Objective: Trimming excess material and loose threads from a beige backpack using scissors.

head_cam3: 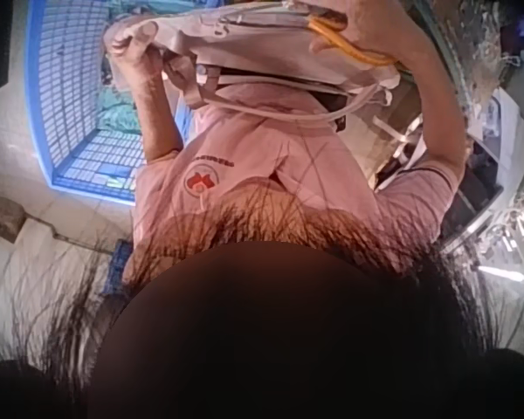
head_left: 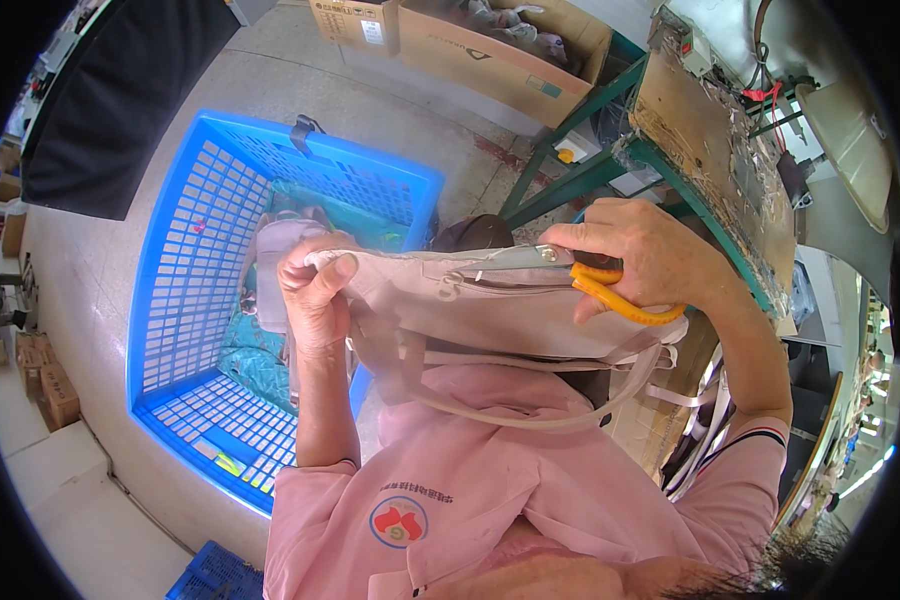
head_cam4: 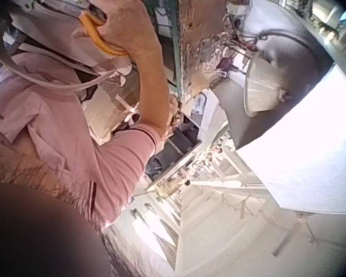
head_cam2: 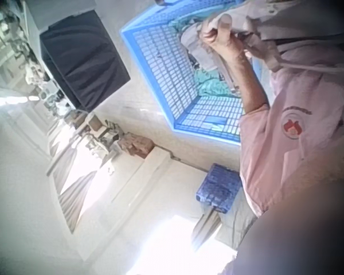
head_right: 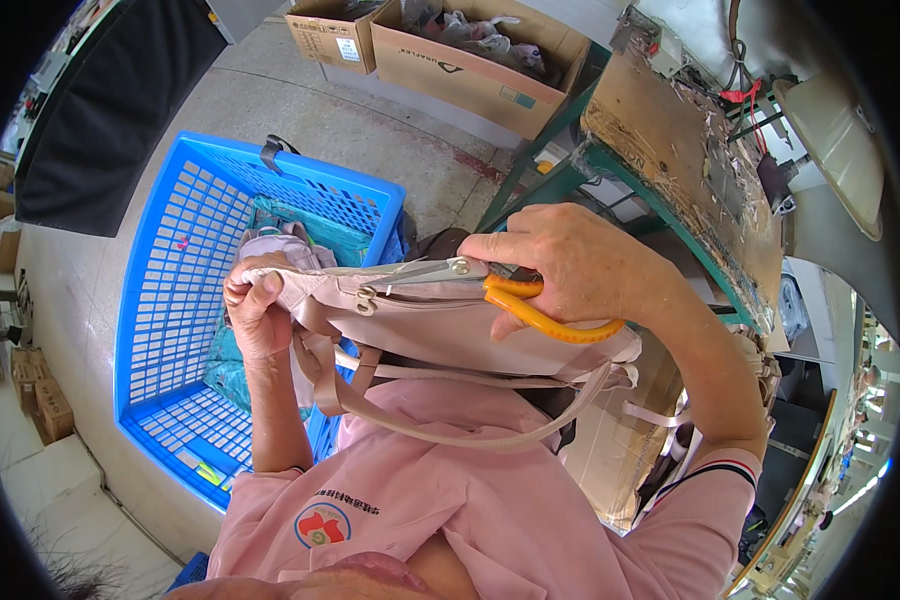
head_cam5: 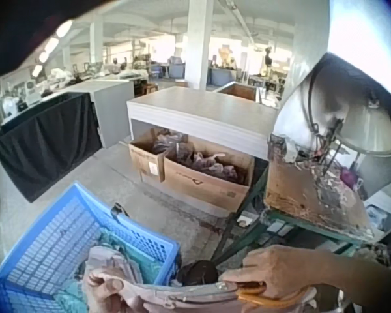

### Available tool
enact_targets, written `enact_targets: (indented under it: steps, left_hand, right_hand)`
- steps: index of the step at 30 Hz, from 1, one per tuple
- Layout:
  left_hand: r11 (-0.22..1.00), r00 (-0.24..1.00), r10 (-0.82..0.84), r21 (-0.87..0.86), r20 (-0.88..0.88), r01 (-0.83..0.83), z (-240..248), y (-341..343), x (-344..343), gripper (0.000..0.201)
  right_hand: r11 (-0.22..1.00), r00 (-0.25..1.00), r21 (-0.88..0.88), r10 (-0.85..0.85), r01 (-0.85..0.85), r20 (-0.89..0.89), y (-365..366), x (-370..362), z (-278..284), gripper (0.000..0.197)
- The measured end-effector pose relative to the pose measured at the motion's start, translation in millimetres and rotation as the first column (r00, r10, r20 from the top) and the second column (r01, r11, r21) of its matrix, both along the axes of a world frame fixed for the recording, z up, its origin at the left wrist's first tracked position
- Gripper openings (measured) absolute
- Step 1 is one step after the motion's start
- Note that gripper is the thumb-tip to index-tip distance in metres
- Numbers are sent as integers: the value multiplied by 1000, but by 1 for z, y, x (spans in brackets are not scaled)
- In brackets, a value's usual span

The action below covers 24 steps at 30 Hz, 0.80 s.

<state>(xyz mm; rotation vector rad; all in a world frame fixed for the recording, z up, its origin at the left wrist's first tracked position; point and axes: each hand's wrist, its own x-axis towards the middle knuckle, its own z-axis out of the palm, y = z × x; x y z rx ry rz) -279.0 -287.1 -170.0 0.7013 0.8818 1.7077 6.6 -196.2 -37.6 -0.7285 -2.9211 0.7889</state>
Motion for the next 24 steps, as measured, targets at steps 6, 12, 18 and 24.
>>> enact_targets:
  steps: [6, 12, 18, 24]
  left_hand:
    - [1000, 1000, 25, -15, -11, -25, -1, 0, 1, 24]
    - [998, 999, 48, -39, 8, -47, 2, 1, 2, 21]
    - [998, 996, 67, 3, -63, -67, 3, 7, 2, 23]
    - [1000, 995, 10, 23, -97, -8, 6, 14, 7, 23]
  right_hand:
    - [998, 997, 27, -53, 55, -56, -3, 4, -11, 53]
    - [862, 847, -242, -494, 446, -199, -1, 31, -12, 61]
    - [704, 743, -428, -661, 567, -103, -18, 73, -11, 64]
    - [838, 829, -75, -546, 541, -118, -38, 100, -11, 67]
